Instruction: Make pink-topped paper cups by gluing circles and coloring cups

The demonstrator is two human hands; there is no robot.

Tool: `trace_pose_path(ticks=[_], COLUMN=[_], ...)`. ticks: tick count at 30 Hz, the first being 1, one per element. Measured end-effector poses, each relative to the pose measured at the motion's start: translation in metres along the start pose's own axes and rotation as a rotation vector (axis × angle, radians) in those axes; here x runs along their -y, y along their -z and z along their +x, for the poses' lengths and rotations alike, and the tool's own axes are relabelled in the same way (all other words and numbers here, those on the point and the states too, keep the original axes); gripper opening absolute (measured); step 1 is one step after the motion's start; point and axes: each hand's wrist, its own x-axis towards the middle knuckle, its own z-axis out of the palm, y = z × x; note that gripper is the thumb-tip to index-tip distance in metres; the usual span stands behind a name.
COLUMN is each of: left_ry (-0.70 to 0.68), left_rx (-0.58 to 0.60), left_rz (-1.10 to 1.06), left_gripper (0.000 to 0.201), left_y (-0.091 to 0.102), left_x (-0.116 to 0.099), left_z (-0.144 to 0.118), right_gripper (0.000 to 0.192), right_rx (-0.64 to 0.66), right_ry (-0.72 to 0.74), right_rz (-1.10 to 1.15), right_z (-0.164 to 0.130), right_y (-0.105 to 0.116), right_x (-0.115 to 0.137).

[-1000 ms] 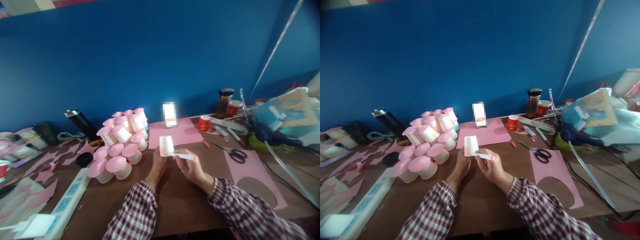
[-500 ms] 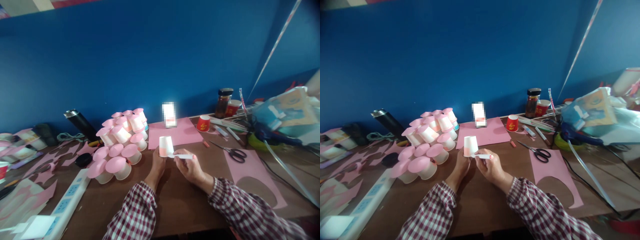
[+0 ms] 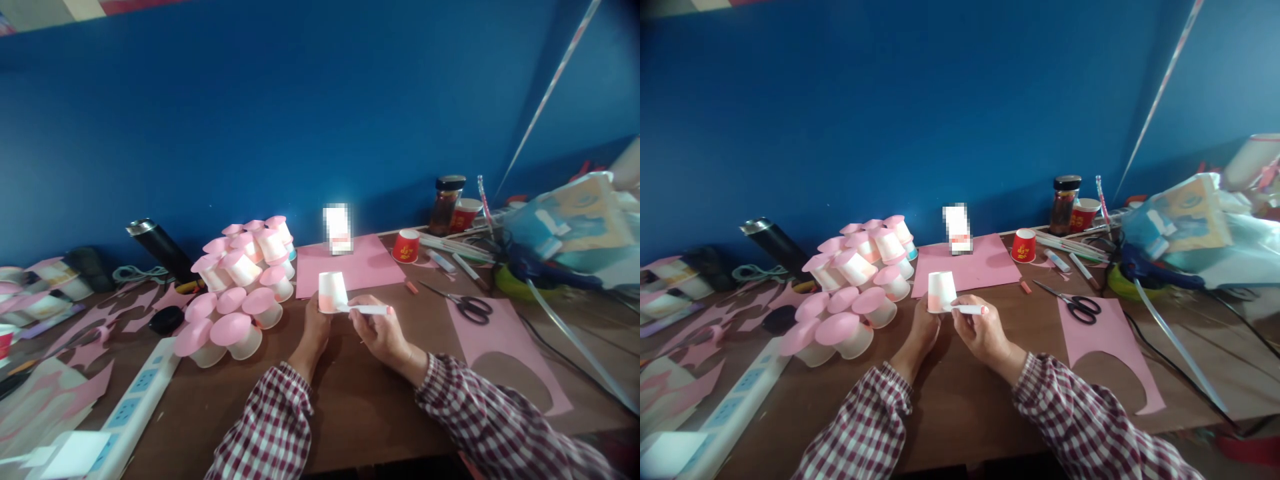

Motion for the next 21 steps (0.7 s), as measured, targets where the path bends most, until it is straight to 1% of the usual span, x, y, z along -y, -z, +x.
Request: trace_pose_path(ticks=[4, 9, 19, 21], left_ry=[-0.01, -0.016, -0.012, -0.008], left_rx=[0.017, 0.025, 0.006, 0.003], left_rz=[-0.004, -0.007, -0.041, -0.048], left_gripper=[0.013, 0.012, 0.011, 0.011], left_y=[-0.0002, 0.0, 0.0001, -0.0004], left_x=[0.0021, 0.0047, 0.0039, 0.004], left_z=[0.0005, 0.0014, 0.0012, 0.0011], right_gripper=[0.012, 0.013, 0.012, 0.011], right_rx=[-0.022, -0.016, 0.004, -0.015], right_ry=[-0.004, -0.004, 0.011, 0.019], right_rz=[-0.022, -0.038, -0.036, -0.05], right_z=[0.0013, 0.0026, 0.0017, 0.0012], right_y=[0.0017, 0.0032, 0.0013, 0.001], right_x=[0.0, 0.0013, -0.0011, -0.0009])
